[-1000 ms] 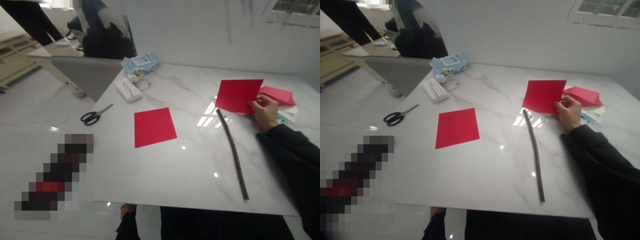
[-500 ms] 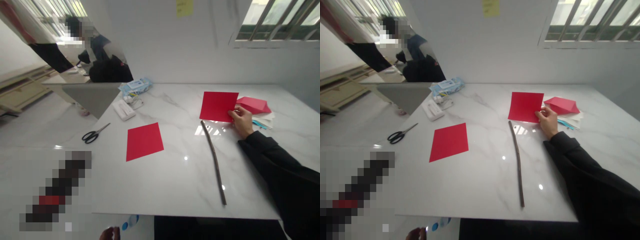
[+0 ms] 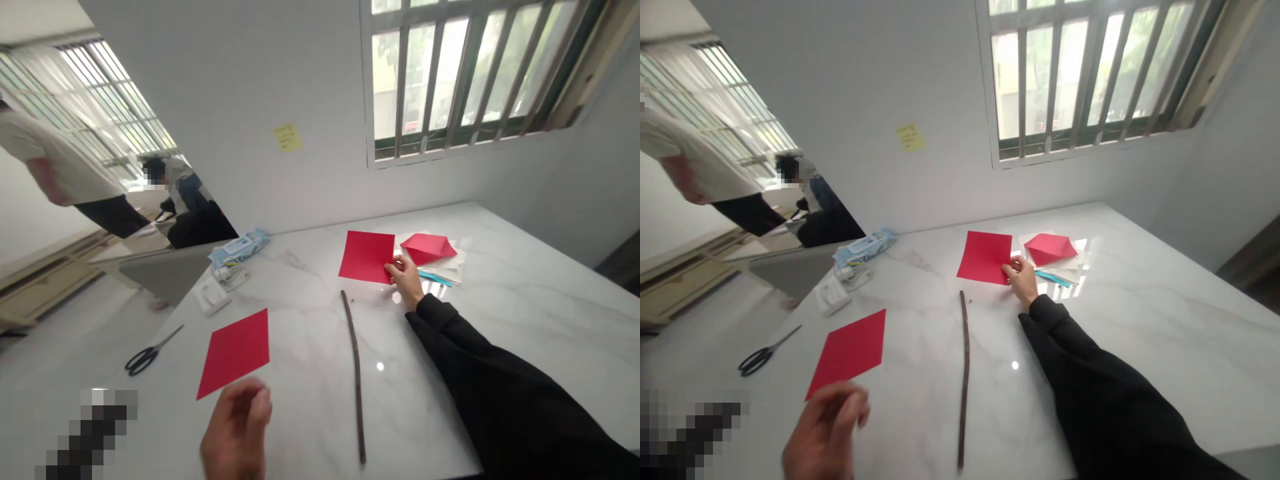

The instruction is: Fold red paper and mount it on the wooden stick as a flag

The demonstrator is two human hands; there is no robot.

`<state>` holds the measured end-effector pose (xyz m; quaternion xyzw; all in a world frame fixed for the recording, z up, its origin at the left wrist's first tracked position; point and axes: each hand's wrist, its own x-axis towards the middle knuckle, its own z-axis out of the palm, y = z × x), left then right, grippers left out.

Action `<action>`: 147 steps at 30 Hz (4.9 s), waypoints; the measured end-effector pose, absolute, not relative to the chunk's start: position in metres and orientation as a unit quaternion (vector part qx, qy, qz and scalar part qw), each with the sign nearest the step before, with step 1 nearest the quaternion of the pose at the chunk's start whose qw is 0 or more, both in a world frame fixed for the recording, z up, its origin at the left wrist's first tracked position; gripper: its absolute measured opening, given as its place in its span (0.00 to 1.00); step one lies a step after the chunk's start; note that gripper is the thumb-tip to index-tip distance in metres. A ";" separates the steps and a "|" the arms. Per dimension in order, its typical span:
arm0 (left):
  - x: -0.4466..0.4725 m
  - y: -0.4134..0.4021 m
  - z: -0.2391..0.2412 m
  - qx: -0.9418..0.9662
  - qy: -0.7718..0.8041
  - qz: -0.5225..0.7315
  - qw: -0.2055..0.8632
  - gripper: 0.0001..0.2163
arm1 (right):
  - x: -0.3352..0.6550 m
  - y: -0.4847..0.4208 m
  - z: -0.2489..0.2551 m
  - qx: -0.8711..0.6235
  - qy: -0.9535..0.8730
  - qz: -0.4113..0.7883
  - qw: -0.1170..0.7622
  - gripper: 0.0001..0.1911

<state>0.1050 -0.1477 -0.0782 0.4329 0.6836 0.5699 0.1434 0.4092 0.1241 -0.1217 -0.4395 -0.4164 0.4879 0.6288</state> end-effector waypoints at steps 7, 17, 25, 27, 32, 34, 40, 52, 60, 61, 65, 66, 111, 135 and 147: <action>0.205 0.063 -0.044 0.410 0.549 0.659 0.310 0.28 | 0.394 0.113 -0.115 -0.400 -0.411 0.541 0.615 0.17; 0.211 0.087 -0.102 0.386 0.498 0.633 0.449 0.24 | 0.389 0.098 -0.113 -0.361 -0.525 0.564 0.526 0.19; 0.183 0.092 -0.095 0.411 0.468 0.590 0.514 0.22 | 0.395 0.105 -0.119 -0.392 -0.468 0.555 0.565 0.22; 0.180 0.093 -0.094 0.415 0.468 0.598 0.501 0.23 | 0.394 0.102 -0.119 -0.394 -0.476 0.548 0.564 0.22; 0.172 0.096 -0.084 0.416 0.461 0.634 0.461 0.31 | 0.395 0.076 -0.113 -0.379 -0.475 0.551 0.572 0.22; 0.169 0.094 -0.079 0.412 0.459 0.638 0.461 0.33 | 0.399 0.067 -0.110 -0.379 -0.458 0.561 0.576 0.22; 0.169 0.085 -0.067 0.397 0.440 0.615 0.521 0.34 | 0.407 0.067 -0.107 -0.409 -0.429 0.592 0.546 0.27; 0.167 0.078 -0.070 0.454 0.421 0.449 0.645 0.32 | 0.412 0.071 -0.113 -0.418 -0.443 0.616 0.500 0.22; 0.167 0.076 -0.064 0.381 0.349 0.476 0.712 0.28 | 0.415 0.079 -0.113 -0.413 -0.298 0.656 0.556 0.15; 0.168 0.075 -0.064 0.393 0.347 0.458 0.718 0.29 | 0.415 0.079 -0.112 -0.412 -0.300 0.657 0.555 0.15; 0.176 0.073 -0.069 0.441 0.344 0.431 0.708 0.29 | 0.412 0.073 -0.110 -0.396 -0.357 0.672 0.514 0.14; 0.177 0.073 -0.070 0.444 0.343 0.439 0.702 0.29 | 0.410 0.072 -0.109 -0.392 -0.370 0.677 0.501 0.14; 0.204 0.074 -0.068 0.389 0.383 0.535 0.644 0.26 | 0.410 0.077 -0.100 -0.331 -0.377 0.697 0.513 0.23; 0.209 0.079 -0.073 0.412 0.399 0.533 0.622 0.30 | 0.420 0.082 -0.099 -0.289 -0.246 0.792 0.478 0.22; 0.211 0.076 -0.071 0.411 0.423 0.549 0.592 0.33 | 0.417 0.077 -0.106 -0.265 -0.322 0.786 0.456 0.16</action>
